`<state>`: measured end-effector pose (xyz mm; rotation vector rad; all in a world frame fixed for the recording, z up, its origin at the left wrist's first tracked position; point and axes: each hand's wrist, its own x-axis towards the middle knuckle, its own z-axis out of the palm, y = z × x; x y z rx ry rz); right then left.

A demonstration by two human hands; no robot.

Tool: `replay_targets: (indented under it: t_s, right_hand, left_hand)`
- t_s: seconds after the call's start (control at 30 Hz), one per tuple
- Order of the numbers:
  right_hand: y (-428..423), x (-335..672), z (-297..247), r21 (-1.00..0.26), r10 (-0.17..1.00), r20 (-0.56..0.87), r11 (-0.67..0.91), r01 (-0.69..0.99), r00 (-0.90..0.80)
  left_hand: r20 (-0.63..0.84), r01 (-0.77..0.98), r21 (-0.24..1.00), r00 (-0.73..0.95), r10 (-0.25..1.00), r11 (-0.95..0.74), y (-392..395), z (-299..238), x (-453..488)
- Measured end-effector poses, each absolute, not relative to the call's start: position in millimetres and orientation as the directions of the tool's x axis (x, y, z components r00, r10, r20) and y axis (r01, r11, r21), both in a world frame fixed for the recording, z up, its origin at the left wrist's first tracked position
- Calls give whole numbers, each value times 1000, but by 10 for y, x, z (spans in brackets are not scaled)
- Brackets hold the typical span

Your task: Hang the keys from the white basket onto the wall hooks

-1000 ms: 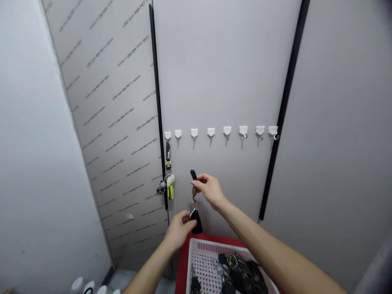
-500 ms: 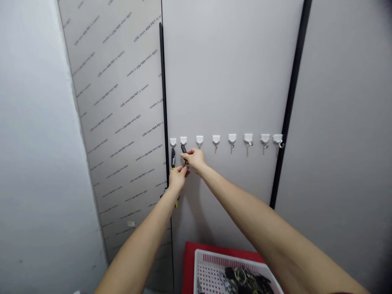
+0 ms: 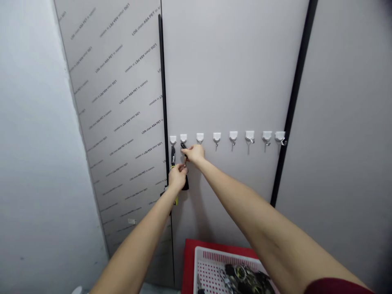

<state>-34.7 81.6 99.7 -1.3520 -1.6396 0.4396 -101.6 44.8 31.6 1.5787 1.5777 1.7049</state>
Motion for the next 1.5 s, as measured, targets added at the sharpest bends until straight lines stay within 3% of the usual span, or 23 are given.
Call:
replay_targets:
  t_s: [0.23, 0.37, 0.47, 0.63, 0.73, 0.83, 1.0, 1.13, 1.3, 1.37, 1.5]
  right_hand:
    - [758, -322, 951, -609, 910, 414, 275, 744, 3]
    - [530, -136, 654, -516, 851, 512, 415, 750, -118]
    - [305, 213, 229, -470, 839, 468, 502, 726, -277]
    - [-151, 995, -701, -480, 893, 100, 430, 765, -439]
    - [-394, 1347, -1132, -442, 893, -3, 403, 802, -450]
    - [-568, 1533, -1365, -371, 902, 16, 406, 835, -431]
    - [-634, 1574, -1457, -310, 938, 44, 340, 888, -344]
    - [-582, 1533, -1409, -219, 950, -9, 302, 928, -311]
    - [-584, 1519, -1364, -119, 961, 23, 275, 954, -274]
    - [-592, 1519, -1371, -145, 958, 31, 288, 947, -286]
    - [-585, 1504, -1399, -207, 932, -68, 336, 919, -356]
  left_hand:
    - [492, 544, 793, -303, 817, -276, 265, 303, -944]
    - [551, 637, 716, -264, 791, -286, 36, -38, -901]
    - [523, 659, 687, -154, 838, -307, -189, -454, -820]
    - [280, 744, 589, 178, 943, -315, -577, -1180, -538]
    - [119, 783, 516, 336, 935, -347, -694, -1460, -343]
    - [57, 813, 426, 414, 909, -397, -698, -1587, -192]
    - [9, 878, 286, 398, 917, -384, -616, -1606, -78]
    - [-97, 912, 251, 357, 929, -324, -616, -1545, -119]
    - [-231, 918, 226, 377, 897, -327, -651, -1444, -206]
    - [-196, 906, 268, 385, 902, -329, -632, -1432, -187]
    - [43, 837, 373, 416, 908, -401, -560, -1505, -43]
